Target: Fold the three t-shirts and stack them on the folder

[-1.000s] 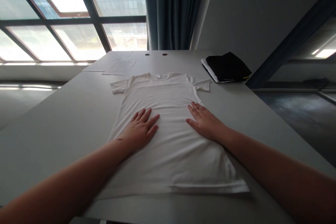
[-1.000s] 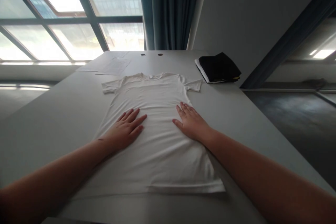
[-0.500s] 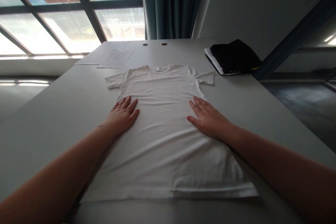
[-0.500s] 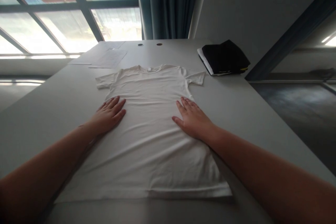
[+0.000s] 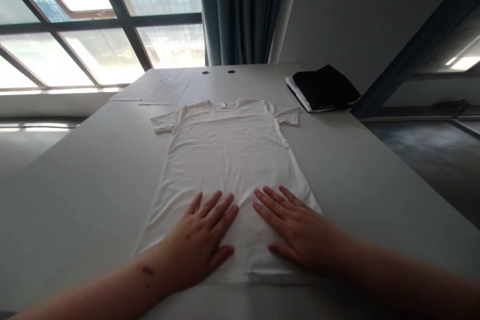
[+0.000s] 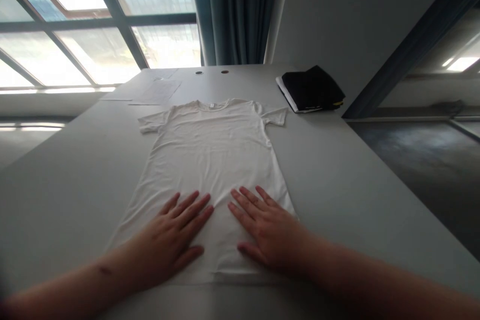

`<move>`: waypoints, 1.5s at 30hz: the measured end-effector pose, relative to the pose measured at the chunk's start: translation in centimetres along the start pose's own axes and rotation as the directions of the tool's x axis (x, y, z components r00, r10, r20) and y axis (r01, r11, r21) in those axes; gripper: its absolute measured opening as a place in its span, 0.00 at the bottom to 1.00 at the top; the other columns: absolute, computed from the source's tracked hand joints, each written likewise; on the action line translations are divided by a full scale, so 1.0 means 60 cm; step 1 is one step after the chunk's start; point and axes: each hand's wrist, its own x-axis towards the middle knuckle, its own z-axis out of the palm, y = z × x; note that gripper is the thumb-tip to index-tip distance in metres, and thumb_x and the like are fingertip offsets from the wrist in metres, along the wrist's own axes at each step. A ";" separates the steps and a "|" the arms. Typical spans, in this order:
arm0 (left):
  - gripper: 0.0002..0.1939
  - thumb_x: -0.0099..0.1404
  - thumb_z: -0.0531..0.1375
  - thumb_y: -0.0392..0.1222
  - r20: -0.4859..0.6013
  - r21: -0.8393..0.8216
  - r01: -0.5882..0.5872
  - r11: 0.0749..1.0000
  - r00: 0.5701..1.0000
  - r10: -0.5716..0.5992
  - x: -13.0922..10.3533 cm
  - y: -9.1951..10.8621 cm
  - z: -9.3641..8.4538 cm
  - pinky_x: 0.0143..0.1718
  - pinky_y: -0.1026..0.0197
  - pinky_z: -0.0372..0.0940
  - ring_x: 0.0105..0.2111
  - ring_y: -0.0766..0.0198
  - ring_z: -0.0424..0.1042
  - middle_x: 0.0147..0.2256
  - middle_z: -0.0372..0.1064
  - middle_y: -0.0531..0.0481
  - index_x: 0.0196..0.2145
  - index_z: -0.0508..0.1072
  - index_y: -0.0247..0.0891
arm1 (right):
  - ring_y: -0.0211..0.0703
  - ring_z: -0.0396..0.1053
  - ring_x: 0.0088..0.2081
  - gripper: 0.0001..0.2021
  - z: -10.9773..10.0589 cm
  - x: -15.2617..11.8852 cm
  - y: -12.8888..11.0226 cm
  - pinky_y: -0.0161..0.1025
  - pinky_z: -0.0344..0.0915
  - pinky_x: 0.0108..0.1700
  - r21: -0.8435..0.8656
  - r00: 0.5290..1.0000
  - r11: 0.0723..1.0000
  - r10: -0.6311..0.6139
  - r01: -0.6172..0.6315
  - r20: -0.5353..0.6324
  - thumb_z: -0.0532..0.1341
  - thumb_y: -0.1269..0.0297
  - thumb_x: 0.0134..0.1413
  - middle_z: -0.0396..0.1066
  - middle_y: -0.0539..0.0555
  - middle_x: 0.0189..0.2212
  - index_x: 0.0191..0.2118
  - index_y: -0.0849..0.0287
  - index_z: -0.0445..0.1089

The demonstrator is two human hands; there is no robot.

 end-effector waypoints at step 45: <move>0.36 0.57 0.67 0.61 -0.203 -0.237 0.911 0.338 0.294 -0.934 0.122 -0.625 -0.065 0.57 0.30 0.62 0.59 0.30 0.67 0.57 0.69 0.24 0.53 0.75 0.31 | 0.61 0.73 0.47 0.10 -0.014 0.176 0.550 0.48 0.67 0.50 0.279 0.159 0.207 0.969 -0.938 -0.187 0.70 0.59 0.52 0.75 0.66 0.39 0.38 0.60 0.78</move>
